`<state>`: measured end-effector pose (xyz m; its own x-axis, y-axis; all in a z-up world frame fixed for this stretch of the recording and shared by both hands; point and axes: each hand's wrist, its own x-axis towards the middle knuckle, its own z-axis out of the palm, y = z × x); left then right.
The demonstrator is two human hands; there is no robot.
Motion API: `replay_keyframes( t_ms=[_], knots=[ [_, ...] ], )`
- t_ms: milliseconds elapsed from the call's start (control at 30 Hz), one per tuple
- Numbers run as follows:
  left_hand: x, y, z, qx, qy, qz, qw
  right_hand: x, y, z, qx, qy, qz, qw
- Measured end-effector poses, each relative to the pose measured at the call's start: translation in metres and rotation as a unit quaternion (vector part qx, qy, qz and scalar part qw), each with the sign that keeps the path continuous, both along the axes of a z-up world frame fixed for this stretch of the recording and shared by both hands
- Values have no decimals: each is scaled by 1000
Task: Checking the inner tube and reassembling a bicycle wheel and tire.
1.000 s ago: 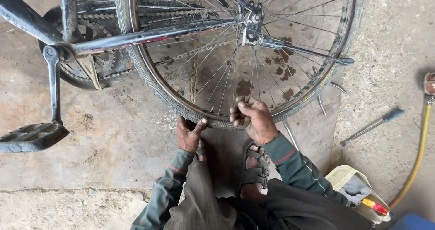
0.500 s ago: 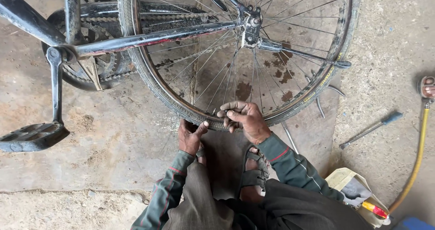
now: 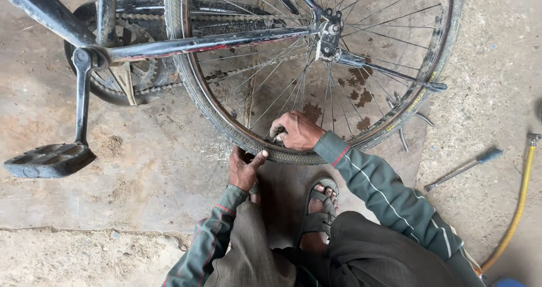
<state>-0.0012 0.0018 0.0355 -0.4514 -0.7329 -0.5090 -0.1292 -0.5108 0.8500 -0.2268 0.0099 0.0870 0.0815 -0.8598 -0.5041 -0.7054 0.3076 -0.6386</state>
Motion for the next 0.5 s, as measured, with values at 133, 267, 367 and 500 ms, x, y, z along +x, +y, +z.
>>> replay_keyframes(
  t_ms=[133, 267, 367, 500],
  knots=[
    [0, -2, 0, -22, 0, -10, 1000, 1, -7, 9, 9, -3, 30, 999],
    [0, -1, -7, -47, 0, -18, 999, -3, -6, 6, -3, -12, 63, 998],
    [1, -1, -9, -66, 12, -13, 998, -3, -6, 8, -1, -16, 71, 997],
    [0, -5, -3, -49, 18, -6, 999, -11, 2, -19, -77, -3, 113, 991]
  ],
)
